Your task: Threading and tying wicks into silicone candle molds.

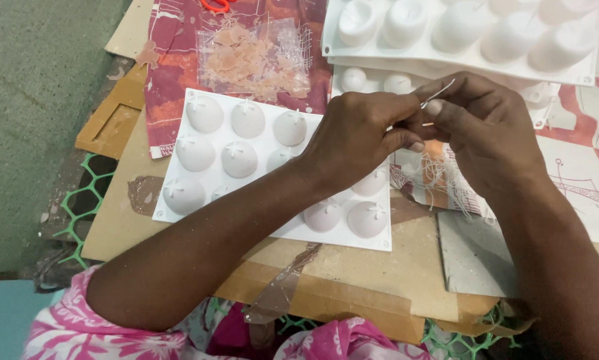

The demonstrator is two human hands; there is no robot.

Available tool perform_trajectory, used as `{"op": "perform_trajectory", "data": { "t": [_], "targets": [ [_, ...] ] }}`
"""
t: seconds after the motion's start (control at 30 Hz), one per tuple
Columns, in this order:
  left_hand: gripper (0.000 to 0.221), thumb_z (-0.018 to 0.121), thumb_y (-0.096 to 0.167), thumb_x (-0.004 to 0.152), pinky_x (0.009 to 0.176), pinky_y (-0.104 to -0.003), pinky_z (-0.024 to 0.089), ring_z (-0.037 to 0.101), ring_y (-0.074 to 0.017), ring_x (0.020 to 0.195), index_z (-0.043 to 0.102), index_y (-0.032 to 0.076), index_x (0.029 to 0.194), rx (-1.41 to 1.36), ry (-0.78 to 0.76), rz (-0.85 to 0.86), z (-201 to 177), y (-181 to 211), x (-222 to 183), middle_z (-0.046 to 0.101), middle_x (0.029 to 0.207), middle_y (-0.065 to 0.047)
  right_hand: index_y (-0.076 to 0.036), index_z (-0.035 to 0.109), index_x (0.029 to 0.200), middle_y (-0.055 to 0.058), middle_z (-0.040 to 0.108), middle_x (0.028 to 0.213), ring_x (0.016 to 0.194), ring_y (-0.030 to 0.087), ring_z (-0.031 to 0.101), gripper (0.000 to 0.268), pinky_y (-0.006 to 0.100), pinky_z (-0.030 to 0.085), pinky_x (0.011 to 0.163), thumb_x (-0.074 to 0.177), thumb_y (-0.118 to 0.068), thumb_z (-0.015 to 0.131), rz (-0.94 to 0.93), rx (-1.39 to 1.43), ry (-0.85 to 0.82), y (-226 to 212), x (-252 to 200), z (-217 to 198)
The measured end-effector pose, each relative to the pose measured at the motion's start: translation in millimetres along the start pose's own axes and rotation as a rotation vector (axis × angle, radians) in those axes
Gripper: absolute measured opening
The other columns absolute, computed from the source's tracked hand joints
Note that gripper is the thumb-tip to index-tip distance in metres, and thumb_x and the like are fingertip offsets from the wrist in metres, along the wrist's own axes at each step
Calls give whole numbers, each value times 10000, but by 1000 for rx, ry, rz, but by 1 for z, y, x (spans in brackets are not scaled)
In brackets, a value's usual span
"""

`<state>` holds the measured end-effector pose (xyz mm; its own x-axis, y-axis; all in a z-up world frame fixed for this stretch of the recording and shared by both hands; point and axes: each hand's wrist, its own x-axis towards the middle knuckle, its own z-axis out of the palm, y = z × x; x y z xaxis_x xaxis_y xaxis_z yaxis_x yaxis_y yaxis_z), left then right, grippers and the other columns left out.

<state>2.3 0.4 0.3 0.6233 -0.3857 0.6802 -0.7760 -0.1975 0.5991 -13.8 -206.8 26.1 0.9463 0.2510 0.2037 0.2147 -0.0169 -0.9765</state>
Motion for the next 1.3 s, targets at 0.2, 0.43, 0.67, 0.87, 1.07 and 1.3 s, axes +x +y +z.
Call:
{"op": "perform_trajectory", "data": {
  "t": [0.2, 0.43, 0.67, 0.87, 1.07, 1.3],
  "targets": [
    [380, 789, 362, 824, 613, -369, 531, 704, -216, 691, 642, 42, 968, 207, 126, 177, -31, 17, 21, 718, 873, -69, 1, 608, 1127, 141, 704, 979, 914, 204, 741, 80, 342, 650, 852, 1139, -68, 646, -230, 59, 131, -2, -4, -4],
    [286, 838, 313, 950, 616, -414, 480, 678, -219, 656, 668, 97, 867, 454, 2, 124, -97, 35, 5, 686, 728, -19, -15, 513, 1165, 166, 684, 1008, 927, 203, 734, 172, 322, 667, 874, 1241, -118, 627, -498, -110, 6, 2, -13, -3],
    [238, 886, 320, 813, 608, -337, 531, 720, -171, 648, 750, 125, 805, 158, -398, 20, -102, -5, -29, 741, 734, -11, 91, 483, 1085, 236, 659, 960, 852, 267, 741, 113, 342, 670, 742, 1076, 20, 570, -712, -474, -122, -11, -36, 35],
    [221, 913, 305, 684, 568, -338, 506, 721, -166, 623, 766, 144, 719, 123, -605, 3, -100, 6, -32, 747, 683, 9, 124, 511, 1011, 233, 662, 903, 847, 284, 757, 82, 364, 645, 716, 975, 113, 584, -654, -508, -166, -10, -38, 45],
    [82, 848, 181, 695, 583, -324, 526, 739, -143, 629, 780, 155, 734, 119, -659, -14, -98, 1, -34, 765, 700, 23, 129, 499, 1030, 233, 642, 912, 880, 298, 743, 102, 394, 677, 769, 957, 118, 569, -647, -491, -216, -12, -37, 53],
    [40, 802, 141, 684, 568, -314, 533, 729, -132, 601, 773, 142, 712, 95, -647, 17, -94, -2, -34, 762, 690, 18, 104, 513, 1032, 239, 661, 922, 916, 304, 750, 96, 347, 667, 729, 993, 88, 600, -672, -531, -238, -11, -38, 54]
  ]
}}
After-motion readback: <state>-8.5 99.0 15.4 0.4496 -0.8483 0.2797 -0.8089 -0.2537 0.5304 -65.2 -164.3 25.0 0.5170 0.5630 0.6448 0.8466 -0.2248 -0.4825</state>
